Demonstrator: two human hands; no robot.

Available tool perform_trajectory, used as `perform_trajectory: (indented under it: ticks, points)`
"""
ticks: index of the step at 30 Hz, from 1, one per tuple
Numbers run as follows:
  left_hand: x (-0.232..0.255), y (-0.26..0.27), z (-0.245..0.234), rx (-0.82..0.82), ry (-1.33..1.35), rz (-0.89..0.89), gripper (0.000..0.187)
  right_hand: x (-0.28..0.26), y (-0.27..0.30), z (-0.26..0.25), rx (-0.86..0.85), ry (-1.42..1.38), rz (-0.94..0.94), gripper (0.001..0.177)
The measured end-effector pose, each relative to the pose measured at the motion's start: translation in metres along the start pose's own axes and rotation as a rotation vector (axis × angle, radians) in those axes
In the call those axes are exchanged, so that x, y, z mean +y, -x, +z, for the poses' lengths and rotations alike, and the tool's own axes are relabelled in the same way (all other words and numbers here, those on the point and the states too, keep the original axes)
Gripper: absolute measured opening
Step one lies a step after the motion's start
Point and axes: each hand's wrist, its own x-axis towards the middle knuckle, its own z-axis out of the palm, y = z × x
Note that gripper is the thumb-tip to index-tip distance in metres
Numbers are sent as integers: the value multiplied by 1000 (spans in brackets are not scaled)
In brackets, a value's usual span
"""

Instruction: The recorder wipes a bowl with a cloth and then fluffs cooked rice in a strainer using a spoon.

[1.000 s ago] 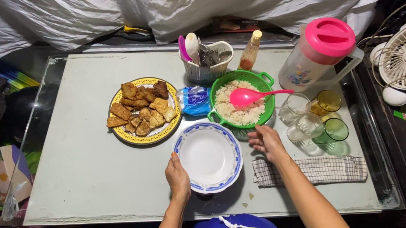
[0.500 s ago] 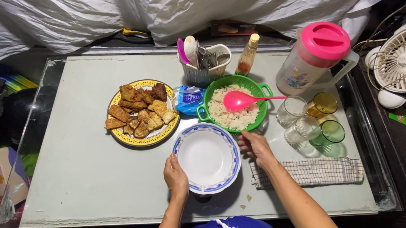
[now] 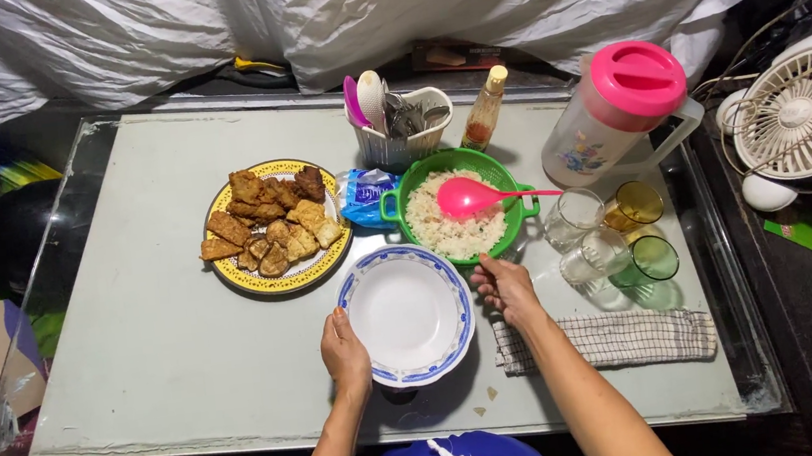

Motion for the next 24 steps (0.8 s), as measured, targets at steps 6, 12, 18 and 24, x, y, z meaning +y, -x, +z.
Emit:
perform_trajectory:
  ticks: [6,12,18,24]
  points:
    - [-1,0,0,-4,6,0,47,-13,-22,-23,23,466,-301,41]
    - [-7,-2,2,-7,-8,-10,48,-87,-53,-48,432,1240,-886,14]
    - [-3,0,3,14,5,-2,47,-98,-76,-56,583,1526,-1105,25]
    - [1,2,2,25,-11,1,46,-90,-125,-60,553,1441,-1430,6]
